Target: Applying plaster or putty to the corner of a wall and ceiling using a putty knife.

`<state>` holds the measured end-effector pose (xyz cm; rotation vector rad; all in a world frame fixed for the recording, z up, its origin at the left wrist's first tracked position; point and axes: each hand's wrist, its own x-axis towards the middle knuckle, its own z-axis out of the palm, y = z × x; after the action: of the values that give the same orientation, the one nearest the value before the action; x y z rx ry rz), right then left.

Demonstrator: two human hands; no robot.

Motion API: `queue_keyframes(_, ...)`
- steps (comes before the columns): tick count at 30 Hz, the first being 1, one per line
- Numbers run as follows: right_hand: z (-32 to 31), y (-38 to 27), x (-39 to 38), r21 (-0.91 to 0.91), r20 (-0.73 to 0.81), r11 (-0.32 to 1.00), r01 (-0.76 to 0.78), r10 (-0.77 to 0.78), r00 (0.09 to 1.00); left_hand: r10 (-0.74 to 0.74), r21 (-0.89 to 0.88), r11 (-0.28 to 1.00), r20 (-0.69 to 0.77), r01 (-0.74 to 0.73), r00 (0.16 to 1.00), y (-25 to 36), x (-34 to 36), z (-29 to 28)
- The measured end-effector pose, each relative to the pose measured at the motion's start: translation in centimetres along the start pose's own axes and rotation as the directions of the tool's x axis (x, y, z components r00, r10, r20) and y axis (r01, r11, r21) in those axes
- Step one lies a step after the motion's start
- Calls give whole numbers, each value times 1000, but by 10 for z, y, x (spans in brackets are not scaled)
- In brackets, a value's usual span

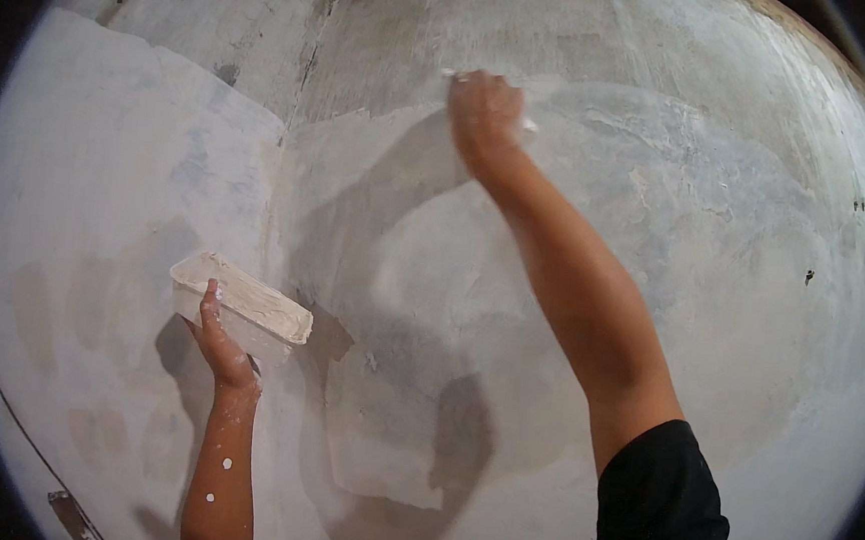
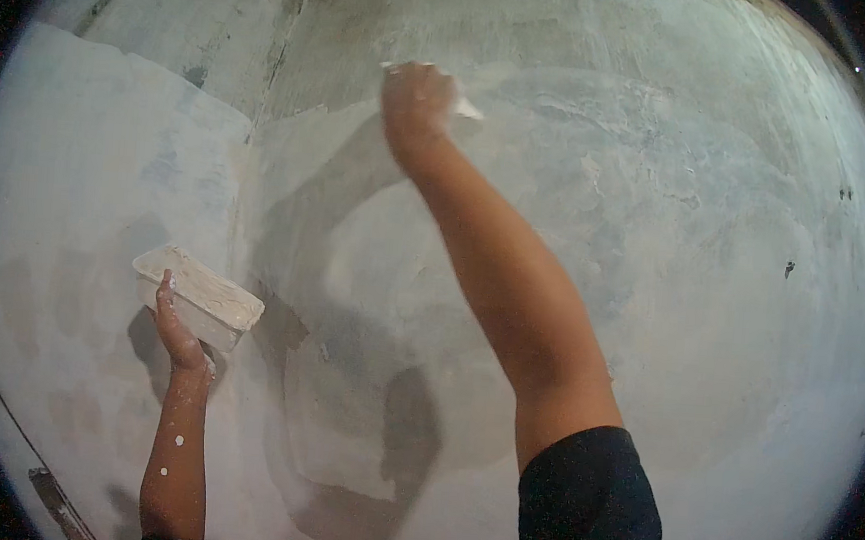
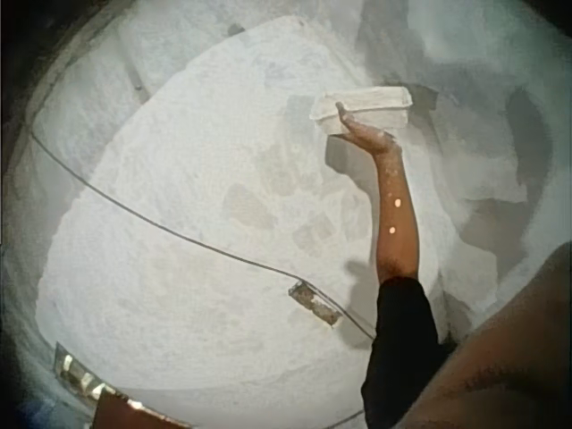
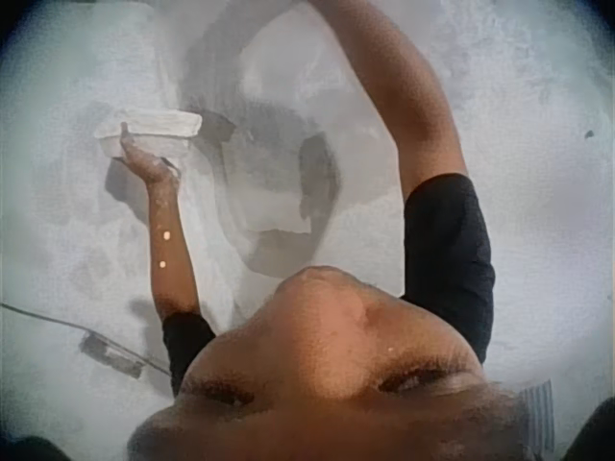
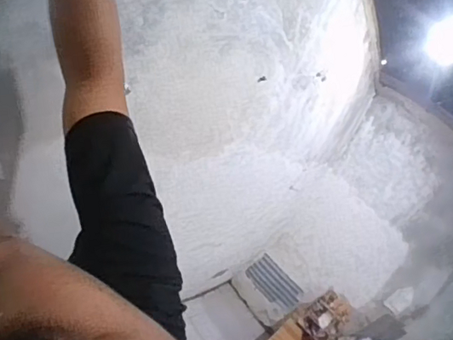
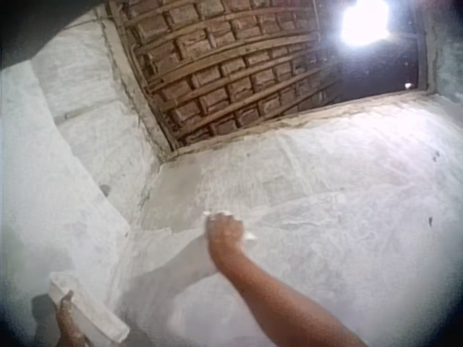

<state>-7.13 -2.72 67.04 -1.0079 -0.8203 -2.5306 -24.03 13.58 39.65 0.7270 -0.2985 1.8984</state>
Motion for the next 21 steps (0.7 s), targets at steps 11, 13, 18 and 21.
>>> queue_keyframes(11,29,-12,36,-40,494,990,-135,137,859,-32,11,999,55,31,998,-3,-2,-5)
queue_keyframes(13,25,-52,44,-13,588,982,-190,161,793,-59,13,998,72,58,996,-9,0,-16)
queue_keyframes(18,45,-134,32,155,690,988,12,-117,715,-57,42,998,58,54,997,-4,-6,-3)
queue_keyframes(21,29,-132,39,252,742,968,-7,-189,643,-69,30,997,71,67,995,-9,-1,-7)
